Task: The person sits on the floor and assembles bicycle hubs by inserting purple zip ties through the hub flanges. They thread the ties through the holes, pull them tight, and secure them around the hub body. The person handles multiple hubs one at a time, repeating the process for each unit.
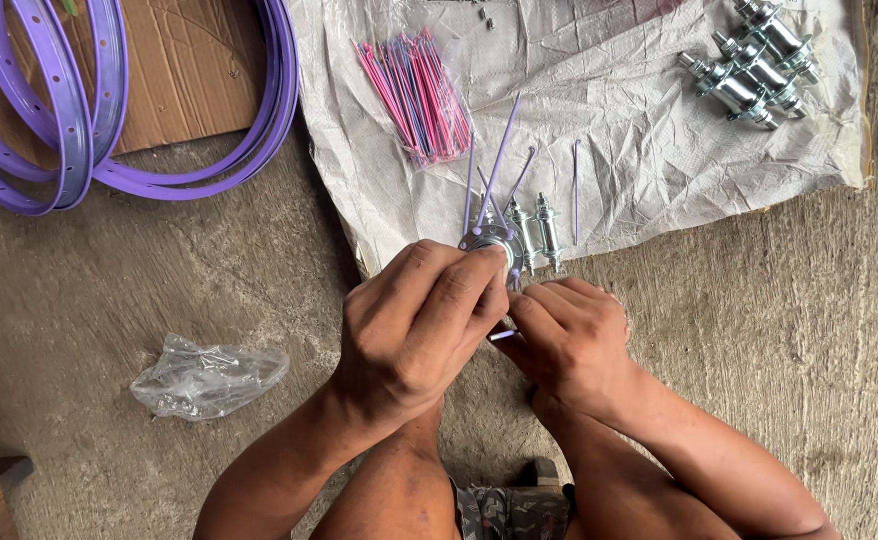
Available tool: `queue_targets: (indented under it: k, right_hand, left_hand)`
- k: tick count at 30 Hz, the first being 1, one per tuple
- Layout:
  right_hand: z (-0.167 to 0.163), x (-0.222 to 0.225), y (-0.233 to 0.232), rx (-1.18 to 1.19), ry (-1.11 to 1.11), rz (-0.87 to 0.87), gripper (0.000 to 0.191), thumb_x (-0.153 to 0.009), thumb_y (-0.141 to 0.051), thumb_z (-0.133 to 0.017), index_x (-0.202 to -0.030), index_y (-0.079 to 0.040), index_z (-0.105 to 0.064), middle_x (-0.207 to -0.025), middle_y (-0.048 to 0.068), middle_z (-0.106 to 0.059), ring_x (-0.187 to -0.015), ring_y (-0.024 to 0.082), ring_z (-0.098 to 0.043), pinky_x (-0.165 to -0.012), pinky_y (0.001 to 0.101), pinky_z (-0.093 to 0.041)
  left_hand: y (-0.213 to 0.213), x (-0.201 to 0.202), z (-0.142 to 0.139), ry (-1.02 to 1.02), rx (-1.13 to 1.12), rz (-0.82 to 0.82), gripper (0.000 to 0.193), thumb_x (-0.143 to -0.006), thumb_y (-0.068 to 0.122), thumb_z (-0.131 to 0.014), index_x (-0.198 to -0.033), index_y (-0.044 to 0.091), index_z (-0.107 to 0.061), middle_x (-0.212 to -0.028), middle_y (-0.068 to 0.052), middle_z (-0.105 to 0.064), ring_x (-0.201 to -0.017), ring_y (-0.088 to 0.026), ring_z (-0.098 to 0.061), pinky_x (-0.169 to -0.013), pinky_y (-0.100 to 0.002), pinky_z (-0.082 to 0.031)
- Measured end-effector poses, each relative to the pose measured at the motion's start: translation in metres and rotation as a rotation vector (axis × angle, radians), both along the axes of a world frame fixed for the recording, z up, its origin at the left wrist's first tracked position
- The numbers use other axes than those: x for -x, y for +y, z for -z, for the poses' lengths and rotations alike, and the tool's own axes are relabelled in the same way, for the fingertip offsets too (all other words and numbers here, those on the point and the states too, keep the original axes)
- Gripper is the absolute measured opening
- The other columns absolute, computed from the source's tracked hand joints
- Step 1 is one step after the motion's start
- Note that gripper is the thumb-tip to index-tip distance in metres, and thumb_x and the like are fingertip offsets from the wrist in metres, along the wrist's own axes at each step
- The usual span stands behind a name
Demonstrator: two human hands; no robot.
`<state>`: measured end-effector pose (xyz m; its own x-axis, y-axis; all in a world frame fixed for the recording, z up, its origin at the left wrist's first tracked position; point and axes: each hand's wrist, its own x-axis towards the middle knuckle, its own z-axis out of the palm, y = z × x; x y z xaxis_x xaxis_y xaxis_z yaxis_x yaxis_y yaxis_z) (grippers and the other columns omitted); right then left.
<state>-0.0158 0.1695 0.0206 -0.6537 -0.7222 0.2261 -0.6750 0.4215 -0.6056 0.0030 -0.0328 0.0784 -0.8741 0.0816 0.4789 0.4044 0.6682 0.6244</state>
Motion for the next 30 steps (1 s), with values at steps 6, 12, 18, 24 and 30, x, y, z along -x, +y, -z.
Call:
queue_targets:
  k: [6, 12, 18, 24, 30]
  right_hand:
    - [0.01, -0.005, 0.003, 0.084, -0.126, 0.116, 0.027, -0.078, -0.008, -0.082, -0.101, -0.004, -0.067, -0.084, 0.006, -0.069, -0.068, 0.024, -0.064, -0.059, 0.0373, -0.051]
    - [0.022, -0.001, 0.018, 0.374, -0.238, 0.071, 0.021, -0.093, 0.0, -0.073, -0.107, 0.003, -0.059, -0.092, 0.009, -0.074, -0.069, 0.014, -0.071, -0.058, 0.027, -0.059]
    - [0.014, -0.004, 0.026, 0.409, -0.268, 0.13, 0.009, -0.094, 0.0, -0.072, -0.099, 0.002, -0.065, -0.092, 0.012, -0.074, -0.077, 0.018, -0.075, -0.065, 0.029, -0.061]
    - [0.003, 0.002, 0.015, 0.353, -0.152, 0.172, 0.014, -0.092, 0.0, -0.076, -0.101, 0.002, -0.066, -0.096, 0.014, -0.075, -0.08, 0.018, -0.075, -0.066, 0.0281, -0.06]
    - [0.007, -0.001, 0.009, 0.274, -0.031, 0.218, 0.031, -0.083, -0.009, -0.088, -0.103, 0.002, -0.066, -0.094, 0.014, -0.074, -0.061, 0.011, -0.061, -0.056, 0.0274, -0.051]
  left_hand:
    - [-0.002, 0.003, 0.009, 0.025, 0.001, -0.021, 0.023, -0.095, -0.007, -0.08, -0.113, -0.004, -0.066, -0.092, -0.008, -0.064, -0.079, -0.015, -0.069, -0.065, -0.025, -0.061]
    - [-0.01, 0.005, 0.006, 0.043, 0.033, -0.024, 0.025, -0.097, -0.004, -0.08, -0.117, -0.002, -0.066, -0.099, -0.008, -0.066, -0.087, -0.017, -0.071, -0.072, -0.027, -0.063]
    - [-0.013, 0.006, -0.013, 0.044, -0.004, 0.017, 0.026, -0.094, -0.001, -0.081, -0.115, -0.002, -0.066, -0.102, -0.011, -0.067, -0.095, -0.025, -0.074, -0.079, -0.034, -0.066]
    - [-0.012, 0.004, -0.012, 0.04, -0.057, 0.031, 0.028, -0.099, -0.001, -0.082, -0.121, -0.001, -0.065, -0.112, -0.012, -0.067, -0.105, -0.024, -0.076, -0.087, -0.03, -0.069]
    - [-0.01, 0.003, -0.005, 0.078, -0.064, 0.04, 0.028, -0.099, -0.002, -0.082, -0.121, -0.001, -0.064, -0.112, -0.011, -0.067, -0.11, -0.026, -0.076, -0.088, -0.031, -0.071]
